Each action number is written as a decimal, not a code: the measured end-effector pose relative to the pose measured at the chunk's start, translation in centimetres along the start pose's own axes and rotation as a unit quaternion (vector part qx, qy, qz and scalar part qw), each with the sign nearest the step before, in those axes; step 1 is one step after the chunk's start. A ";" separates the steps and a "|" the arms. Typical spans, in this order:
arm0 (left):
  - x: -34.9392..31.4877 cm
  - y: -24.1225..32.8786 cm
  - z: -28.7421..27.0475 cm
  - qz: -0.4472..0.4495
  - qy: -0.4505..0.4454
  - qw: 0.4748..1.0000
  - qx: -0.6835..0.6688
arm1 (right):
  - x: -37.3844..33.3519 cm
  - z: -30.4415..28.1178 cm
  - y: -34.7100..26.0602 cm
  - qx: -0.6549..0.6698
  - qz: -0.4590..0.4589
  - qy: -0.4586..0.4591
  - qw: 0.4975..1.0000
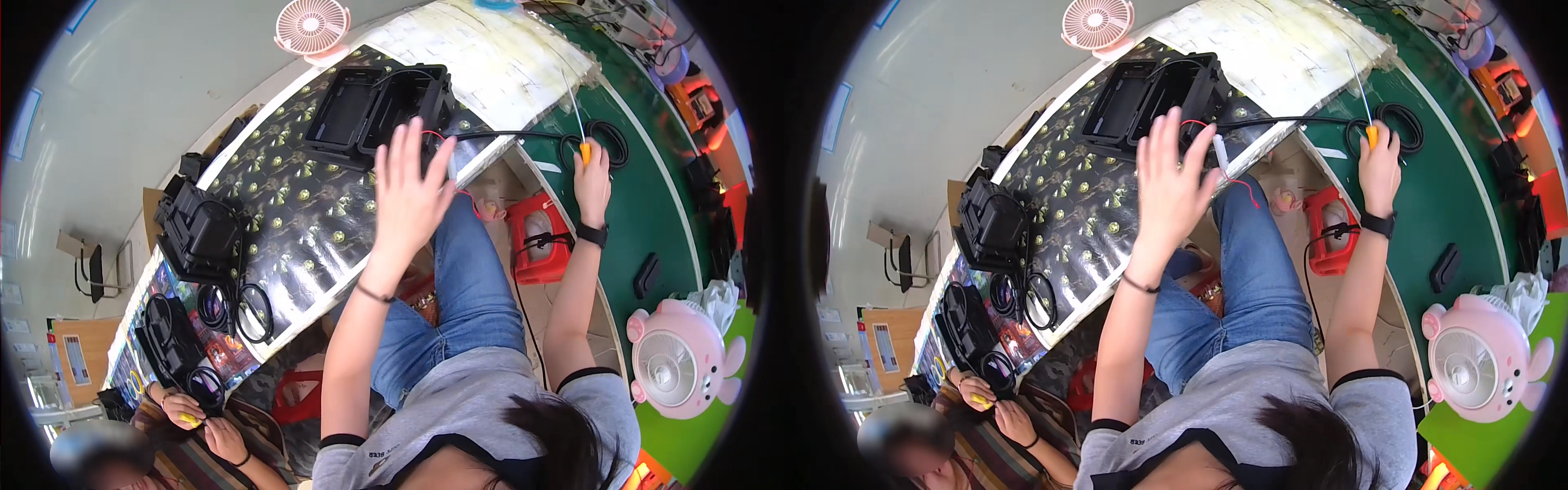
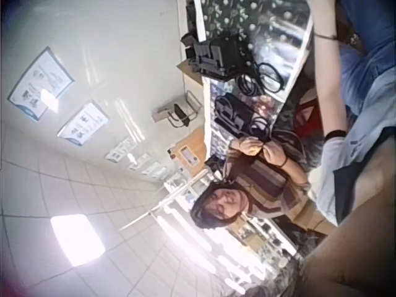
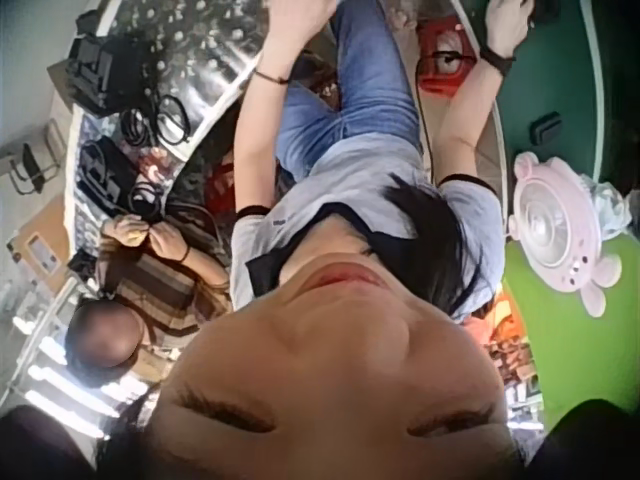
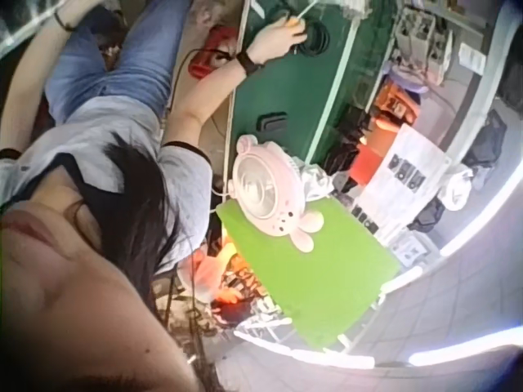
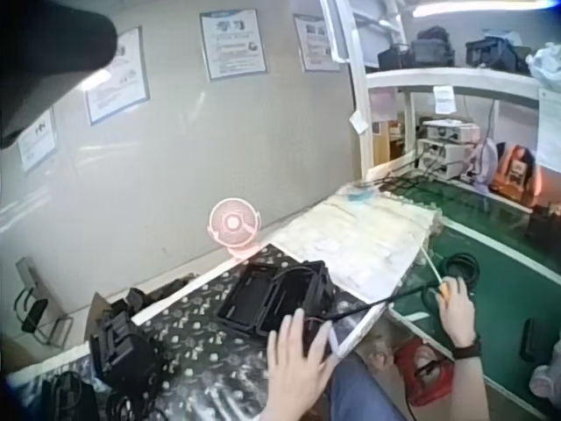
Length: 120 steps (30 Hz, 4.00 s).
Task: Assembling a black electronic housing using a screwdriver.
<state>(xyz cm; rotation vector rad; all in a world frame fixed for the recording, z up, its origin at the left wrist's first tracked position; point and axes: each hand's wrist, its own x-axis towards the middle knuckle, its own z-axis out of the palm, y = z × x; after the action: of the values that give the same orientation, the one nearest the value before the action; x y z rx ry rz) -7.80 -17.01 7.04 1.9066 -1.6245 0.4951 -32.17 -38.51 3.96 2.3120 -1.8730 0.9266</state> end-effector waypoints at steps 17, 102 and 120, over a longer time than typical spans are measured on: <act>-7.8 -1.7 -4.6 -0.101 0.052 0.993 0.023 | -3.1 0.4 -5.2 0.580 0.121 0.042 0.805; -14.9 0.8 -11.8 -0.076 -0.154 0.976 0.131 | -8.3 -1.0 -28.9 0.690 -0.114 -0.552 0.454; -12.4 -1.6 -11.3 -0.148 -0.141 0.975 0.087 | -10.8 -5.8 -26.7 0.706 -0.241 -0.407 0.527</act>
<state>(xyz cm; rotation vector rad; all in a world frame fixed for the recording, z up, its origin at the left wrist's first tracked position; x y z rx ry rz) -7.57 -0.20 7.68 2.3924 -1.4620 0.2578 -11.68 -19.36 12.85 4.2907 0.4326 1.7812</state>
